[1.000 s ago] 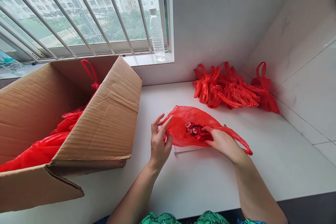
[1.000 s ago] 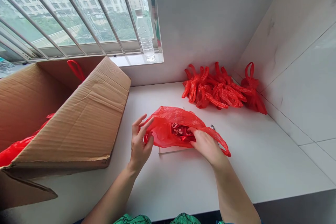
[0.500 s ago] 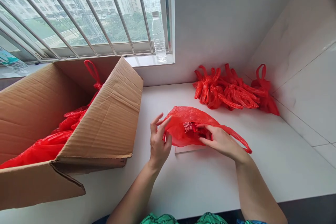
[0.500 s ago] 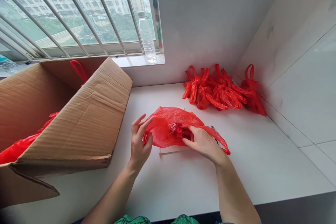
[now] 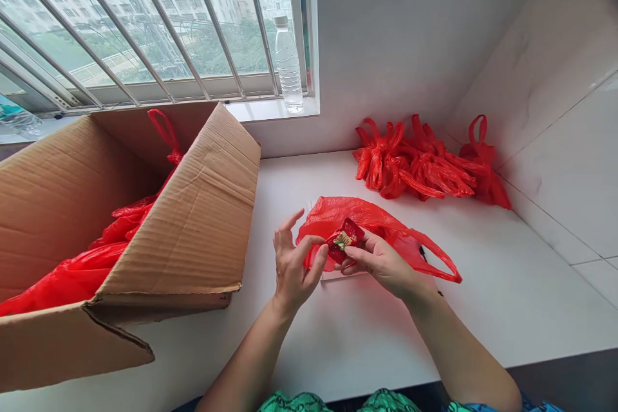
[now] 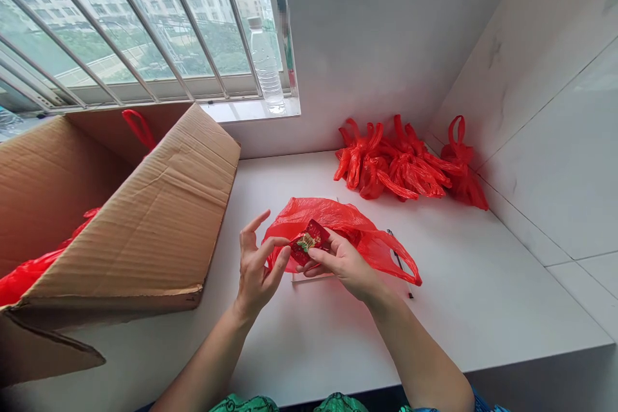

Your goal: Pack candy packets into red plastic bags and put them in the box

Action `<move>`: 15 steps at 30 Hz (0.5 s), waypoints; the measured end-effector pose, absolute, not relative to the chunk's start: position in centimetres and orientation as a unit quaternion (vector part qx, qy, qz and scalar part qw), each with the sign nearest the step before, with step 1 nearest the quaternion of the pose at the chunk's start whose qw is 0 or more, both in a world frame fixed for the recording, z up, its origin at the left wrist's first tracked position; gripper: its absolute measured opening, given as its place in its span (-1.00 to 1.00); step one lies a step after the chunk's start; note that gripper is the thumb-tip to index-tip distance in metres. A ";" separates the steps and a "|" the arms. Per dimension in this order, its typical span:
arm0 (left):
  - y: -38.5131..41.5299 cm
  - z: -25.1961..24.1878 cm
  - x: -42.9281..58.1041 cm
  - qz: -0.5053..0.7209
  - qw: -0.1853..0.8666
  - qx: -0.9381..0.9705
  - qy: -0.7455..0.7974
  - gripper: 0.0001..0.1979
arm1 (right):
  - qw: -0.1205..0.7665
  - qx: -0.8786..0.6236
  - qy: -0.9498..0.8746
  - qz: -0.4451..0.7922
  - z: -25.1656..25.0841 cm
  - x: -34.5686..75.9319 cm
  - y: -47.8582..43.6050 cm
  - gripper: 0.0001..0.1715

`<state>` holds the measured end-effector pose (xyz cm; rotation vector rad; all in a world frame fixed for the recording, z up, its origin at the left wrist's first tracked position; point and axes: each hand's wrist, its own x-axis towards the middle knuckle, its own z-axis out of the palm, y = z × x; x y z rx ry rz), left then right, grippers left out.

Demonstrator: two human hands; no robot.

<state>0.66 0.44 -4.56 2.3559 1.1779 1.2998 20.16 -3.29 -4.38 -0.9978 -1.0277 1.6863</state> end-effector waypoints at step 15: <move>0.4 -4.5 0.8 0.414 0.078 0.832 0.361 -0.79 | 0.522 -0.419 -0.466 0.578 -4.3 20.1 -3.0 -0.62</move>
